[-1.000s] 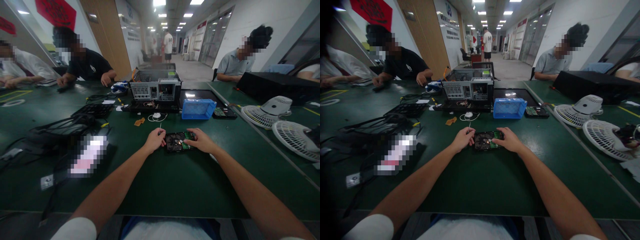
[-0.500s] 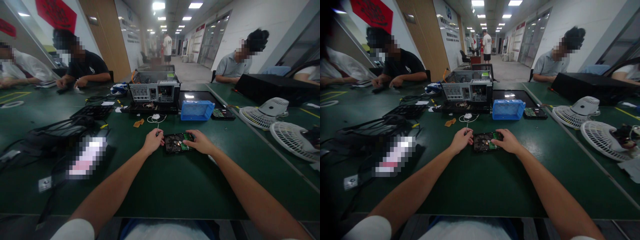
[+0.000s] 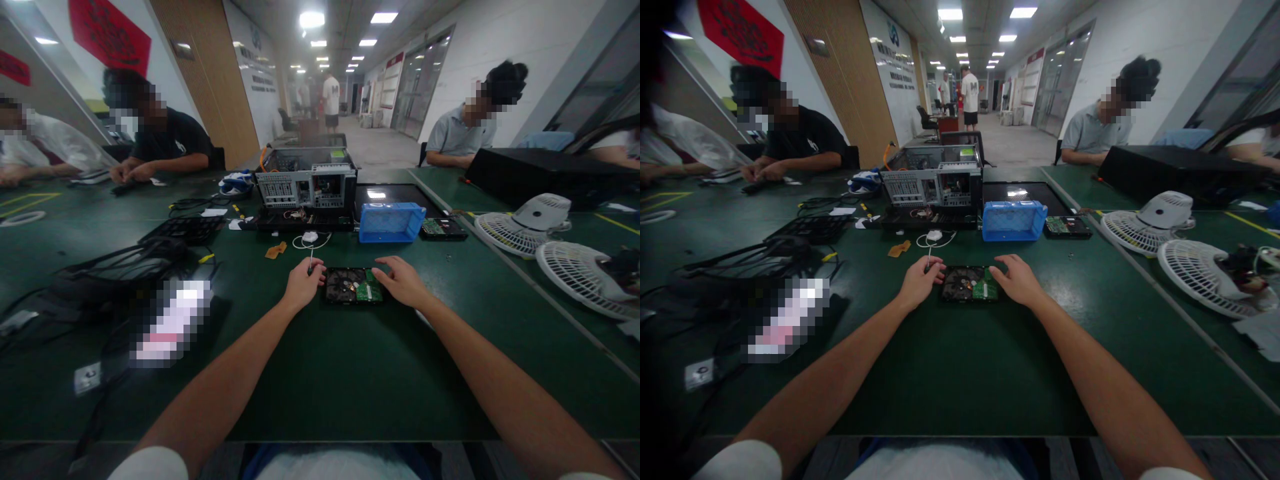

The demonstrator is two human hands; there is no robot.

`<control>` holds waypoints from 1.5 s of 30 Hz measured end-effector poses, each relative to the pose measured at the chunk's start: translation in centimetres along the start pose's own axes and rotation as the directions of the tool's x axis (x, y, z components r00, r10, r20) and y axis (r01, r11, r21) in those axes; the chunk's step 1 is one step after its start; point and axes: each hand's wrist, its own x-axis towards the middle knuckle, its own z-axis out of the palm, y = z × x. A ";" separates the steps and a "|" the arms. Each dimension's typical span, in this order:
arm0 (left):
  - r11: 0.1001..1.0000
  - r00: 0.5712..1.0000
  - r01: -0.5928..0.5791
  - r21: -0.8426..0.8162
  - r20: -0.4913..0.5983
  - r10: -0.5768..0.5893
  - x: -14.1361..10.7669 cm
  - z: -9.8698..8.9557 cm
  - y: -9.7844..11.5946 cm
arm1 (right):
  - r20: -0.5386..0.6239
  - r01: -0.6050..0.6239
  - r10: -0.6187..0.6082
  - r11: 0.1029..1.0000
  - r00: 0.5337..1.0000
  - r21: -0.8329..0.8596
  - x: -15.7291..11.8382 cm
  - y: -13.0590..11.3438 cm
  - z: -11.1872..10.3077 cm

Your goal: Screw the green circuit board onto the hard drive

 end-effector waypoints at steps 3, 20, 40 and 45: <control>1.000 1.000 0.015 0.001 0.000 -0.015 0.2 0.0 0.0 | -0.172 -0.078 0.048 0.981 0.984 -0.176 0.5 3.5 -1.6; 0.999 1.000 0.014 0.048 0.005 -0.014 -0.3 0.2 0.8 | -0.176 -0.363 0.320 0.754 0.931 -0.548 0.4 13.9 -4.4; 0.997 1.000 0.007 0.080 0.025 -0.009 -0.4 -0.1 0.7 | -0.342 -0.471 0.330 0.703 0.880 -0.533 -0.6 14.1 -6.8; 0.997 1.000 0.003 0.081 0.016 -0.004 -0.4 0.1 0.6 | -0.389 -0.571 0.424 0.682 0.818 -0.457 -0.9 15.2 -7.4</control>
